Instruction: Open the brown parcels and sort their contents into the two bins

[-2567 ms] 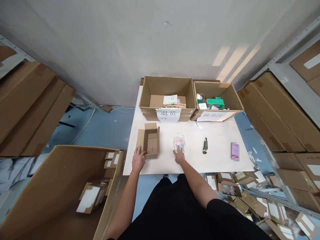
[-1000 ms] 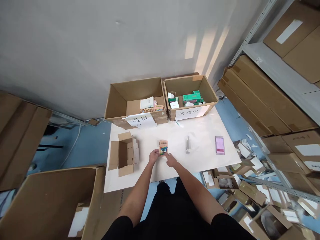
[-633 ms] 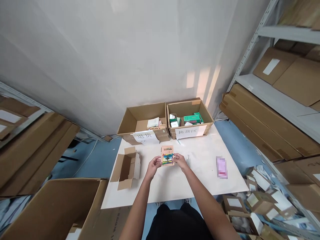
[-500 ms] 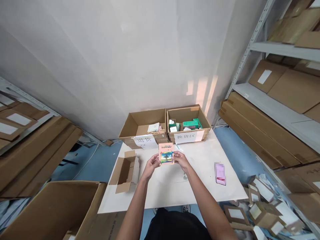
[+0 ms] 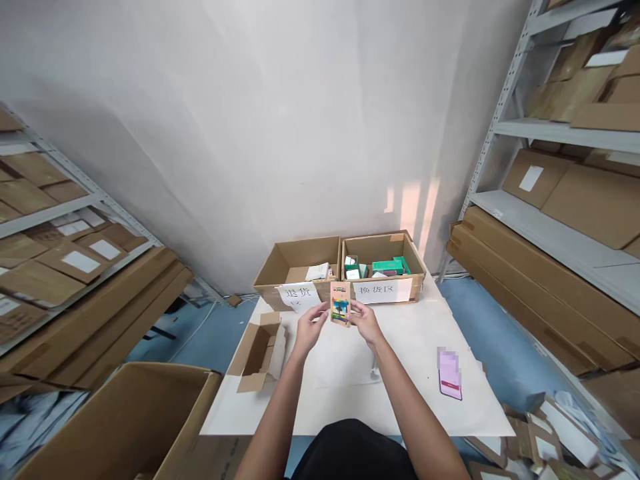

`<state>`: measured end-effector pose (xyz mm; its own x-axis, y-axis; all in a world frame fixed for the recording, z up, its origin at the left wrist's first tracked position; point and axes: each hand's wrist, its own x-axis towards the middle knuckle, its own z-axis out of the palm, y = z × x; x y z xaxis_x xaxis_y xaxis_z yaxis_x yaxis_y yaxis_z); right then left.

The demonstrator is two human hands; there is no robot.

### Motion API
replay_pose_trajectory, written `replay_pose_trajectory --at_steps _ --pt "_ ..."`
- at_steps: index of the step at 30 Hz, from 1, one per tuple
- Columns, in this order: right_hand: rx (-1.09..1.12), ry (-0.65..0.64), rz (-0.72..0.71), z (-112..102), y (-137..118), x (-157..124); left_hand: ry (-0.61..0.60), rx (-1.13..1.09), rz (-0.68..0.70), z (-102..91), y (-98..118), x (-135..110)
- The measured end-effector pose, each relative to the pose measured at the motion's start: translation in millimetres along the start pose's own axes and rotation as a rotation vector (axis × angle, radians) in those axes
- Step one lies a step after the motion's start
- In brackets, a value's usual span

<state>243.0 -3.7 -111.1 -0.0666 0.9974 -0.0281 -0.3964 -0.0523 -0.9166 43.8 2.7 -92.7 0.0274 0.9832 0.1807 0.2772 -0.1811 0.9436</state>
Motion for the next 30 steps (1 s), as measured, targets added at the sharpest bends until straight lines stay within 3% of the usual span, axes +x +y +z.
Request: replay_pose_trajectory --at_steps 3,6,9,12,16,18,22,24,27,30 --pt "-0.034 -0.111 -0.064 20 12 3 -0.058 -0.013 0.044 16.4 3 -4" --pt "-0.067 -0.162 -0.085 27 24 3 0.033 -0.012 0.041 19.8 -1 -3" --pt "-0.086 -0.046 -0.106 18 26 5 0.035 -0.132 -0.014 7.4 0 6" --pt "-0.045 0.111 -0.092 6 17 6 -0.095 -0.309 -0.062 -7.2 10 15" --pt "0.108 0.018 -0.107 5 -4 -1 -0.207 -0.374 -0.082 -10.8 24 19" --pt "0.14 0.006 -0.108 8 -12 -6 -0.171 -0.351 -0.08 -7.8 25 19" --pt "0.129 0.049 -0.111 9 -22 -9 0.036 -0.119 0.024 -0.8 18 16" --pt "0.092 -0.004 -0.119 9 -23 -6 -0.001 -0.021 0.106 4.3 17 13" --pt "0.028 -0.199 -0.092 10 -19 2 -0.142 0.015 0.186 12.7 19 8" --pt "-0.008 -0.319 -0.07 12 -11 11 -0.112 0.023 0.196 13.3 18 9"
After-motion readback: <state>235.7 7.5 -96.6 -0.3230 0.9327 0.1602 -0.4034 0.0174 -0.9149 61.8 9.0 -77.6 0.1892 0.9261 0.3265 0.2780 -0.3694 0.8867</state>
